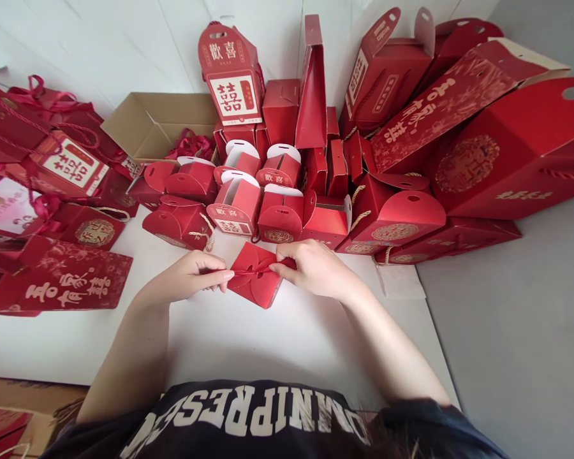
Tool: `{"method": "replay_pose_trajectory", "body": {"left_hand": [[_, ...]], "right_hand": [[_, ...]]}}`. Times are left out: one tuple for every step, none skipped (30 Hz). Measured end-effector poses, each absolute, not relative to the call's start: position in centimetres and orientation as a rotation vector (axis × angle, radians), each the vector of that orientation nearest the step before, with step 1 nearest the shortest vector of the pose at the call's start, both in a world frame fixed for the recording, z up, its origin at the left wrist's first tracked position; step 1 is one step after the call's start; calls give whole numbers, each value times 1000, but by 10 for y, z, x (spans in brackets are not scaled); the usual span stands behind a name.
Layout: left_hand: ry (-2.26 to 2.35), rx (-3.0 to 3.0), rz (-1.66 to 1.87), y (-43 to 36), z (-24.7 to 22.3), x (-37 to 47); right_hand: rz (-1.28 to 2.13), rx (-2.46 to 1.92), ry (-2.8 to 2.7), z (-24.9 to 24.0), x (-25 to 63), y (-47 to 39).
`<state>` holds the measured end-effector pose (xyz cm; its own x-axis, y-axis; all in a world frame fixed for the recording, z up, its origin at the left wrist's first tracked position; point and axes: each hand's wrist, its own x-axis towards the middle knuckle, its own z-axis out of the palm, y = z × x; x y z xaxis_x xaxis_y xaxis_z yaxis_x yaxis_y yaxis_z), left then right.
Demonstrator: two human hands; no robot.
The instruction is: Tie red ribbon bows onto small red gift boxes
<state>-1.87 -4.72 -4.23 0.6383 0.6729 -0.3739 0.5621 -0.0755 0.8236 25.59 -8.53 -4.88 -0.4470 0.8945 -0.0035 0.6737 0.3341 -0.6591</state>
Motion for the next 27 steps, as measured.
{"method": "replay_pose_trajectory", "body": {"left_hand": [[988, 1713, 117, -47, -42, -20], [964, 1670, 119, -46, -42, -21], [937, 1620, 130, -46, -41, -22], [912, 1572, 145, -46, -41, -23], [891, 1528, 158, -46, -41, -23], [879, 1492, 164, -46, -41, -24], [877, 1465, 162, -46, -41, -24], [876, 1445, 151, -46, -41, -25], [875, 1427, 134, -45, -41, -26], [873, 1412, 114, -45, -41, -27], [871, 1407, 96, -45, -40, -28], [867, 1420, 84, -44, -39, -29], [854, 1459, 78, -44, -37, -30], [834, 1522, 84, -43, -36, -31], [810, 1604, 106, -43, -35, -31], [776, 1691, 144, -42, -35, -30], [733, 1769, 195, -42, -35, -28], [683, 1827, 257, -42, -37, -26], [633, 1862, 322, -42, -40, -22], [580, 1877, 383, -41, -45, -18], [530, 1877, 433, -41, -50, -14], [497, 1869, 476, -41, -56, -10], [485, 1854, 511, -40, -62, -7], [503, 1842, 551, -40, -67, -4], [541, 1841, 587, -39, -72, -3], [592, 1851, 619, -39, -76, -2], [650, 1874, 644, -38, -79, -2]], "right_hand": [[852, -1405, -2246, -50, 256, -85], [856, -1418, -2245, -51, 256, -84], [862, -1425, -2242, -51, 256, -83], [867, -1430, -2240, -52, 256, -83], [872, -1434, -2239, -53, 256, -83], [876, -1437, -2240, -53, 256, -82], [882, -1439, -2242, -53, 257, -82], [888, -1438, -2244, -53, 257, -82], [891, -1438, -2244, -54, 257, -82], [894, -1436, -2244, -54, 257, -82], [896, -1435, -2243, -54, 257, -82], [900, -1433, -2241, -54, 257, -82], [903, -1429, -2239, -54, 257, -82], [905, -1424, -2237, -54, 257, -82], [907, -1416, -2236, -54, 257, -82], [911, -1405, -2235, -55, 256, -82], [917, -1391, -2236, -55, 256, -81], [926, -1375, -2236, -56, 255, -81], [937, -1357, -2233, -57, 255, -81], [949, -1340, -2231, -58, 255, -81], [959, -1328, -2227, -59, 254, -80], [965, -1321, -2222, -59, 254, -80], [968, -1319, -2218, -60, 254, -80], [971, -1318, -2213, -60, 254, -79], [973, -1315, -2209, -60, 254, -79], [974, -1310, -2207, -61, 253, -79], [974, -1304, -2205, -61, 253, -79]]}}
